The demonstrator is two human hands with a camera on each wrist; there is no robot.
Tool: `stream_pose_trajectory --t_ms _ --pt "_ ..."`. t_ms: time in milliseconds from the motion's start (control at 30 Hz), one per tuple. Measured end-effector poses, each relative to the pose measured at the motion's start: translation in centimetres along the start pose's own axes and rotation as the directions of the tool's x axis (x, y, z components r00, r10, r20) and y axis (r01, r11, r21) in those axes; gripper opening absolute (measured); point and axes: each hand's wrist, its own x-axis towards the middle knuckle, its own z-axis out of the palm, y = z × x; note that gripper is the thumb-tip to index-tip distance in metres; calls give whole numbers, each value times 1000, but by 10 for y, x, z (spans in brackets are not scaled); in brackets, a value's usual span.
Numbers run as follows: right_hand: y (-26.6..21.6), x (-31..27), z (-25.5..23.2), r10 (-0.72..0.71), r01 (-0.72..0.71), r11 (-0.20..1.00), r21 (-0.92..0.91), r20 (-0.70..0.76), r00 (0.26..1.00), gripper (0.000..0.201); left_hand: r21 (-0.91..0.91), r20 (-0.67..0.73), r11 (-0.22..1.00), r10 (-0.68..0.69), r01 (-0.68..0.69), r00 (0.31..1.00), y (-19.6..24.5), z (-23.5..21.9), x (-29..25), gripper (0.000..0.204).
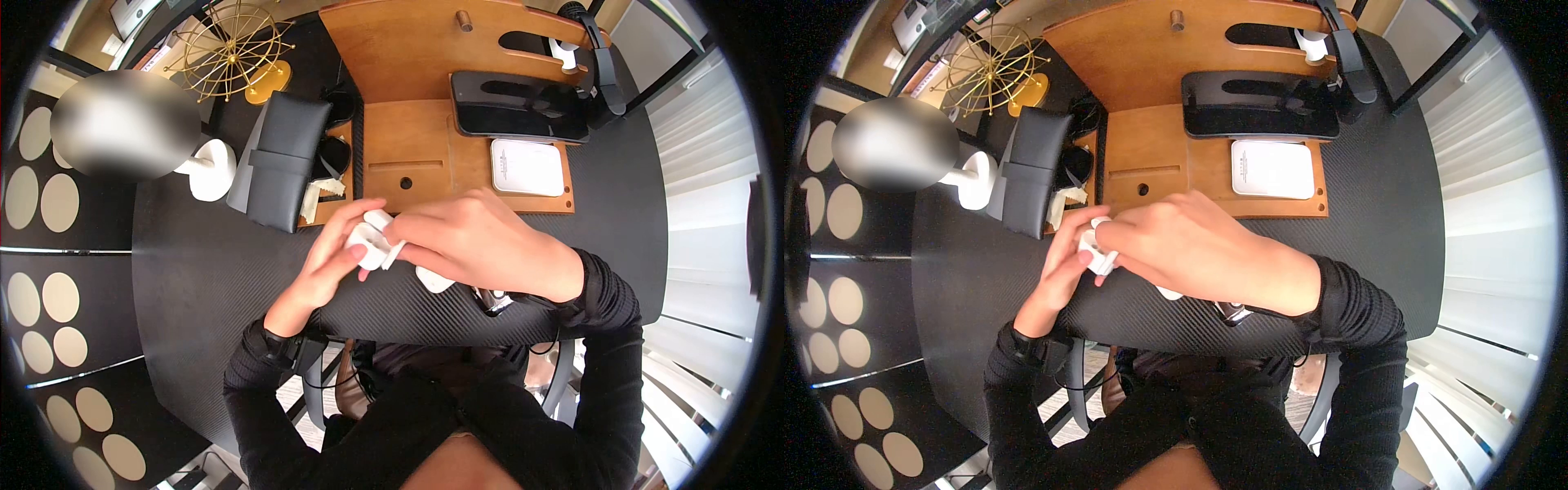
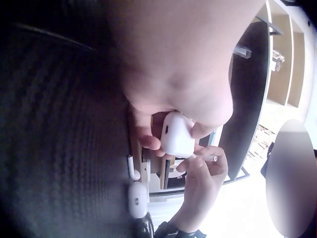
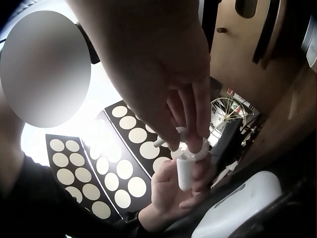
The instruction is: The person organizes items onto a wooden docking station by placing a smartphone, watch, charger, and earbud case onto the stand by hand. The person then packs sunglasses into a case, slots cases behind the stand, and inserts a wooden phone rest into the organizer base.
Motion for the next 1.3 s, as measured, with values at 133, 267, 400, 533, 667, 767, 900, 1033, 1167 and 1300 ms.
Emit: stream_pose_trajectory --t_ms 133,267,400,533,667,767,900,1033,1167,1300 --pt "-1 -3 4 -27 25 999 -27 -44 999 17 127 47 983 127 -132 991 -12 5 -1 52" --pt "-1 -4 -1 8 -4 980 -199 18 1000 19 275 44 948 152 -158 987 -6 11 -1 48" --pt "-1 -3 -3 21 -19 970 -243 6 1000 18 246 34 941 229 -230 973 -15 10 -2 50" --pt "3 -3 -7 14 -10 978 -208 19 1000 15 232 40 941 243 -246 969 -16 7 -1 54" --pt "0 -4 -14 -1 12 985 -171 65 998 12 238 33 953 187 -189 982 -14 8 -1 57" --pt "-5 -5 -16 22 -2 974 -227 87 996 11 197 10 962 192 -190 981 -13 9 -1 57" --pt "-3 -7 -12 35 -6 967 -253 110 993 11 253 15 943 218 -214 976 -20 6 -1 59" --pt "-2 -8 -16 45 -16 972 -233 118 992 13 265 -6 938 235 -225 972 -20 7 -1 57" --pt "0 -6 -8 10 17 981 -194 140 990 12 347 17 914 219 -211 976 -17 6 0 57" --pt "-4 -3 -7 10 -9 1000 -14 76 997 15 344 14 908 250 -240 968 -19 5 -1 57"
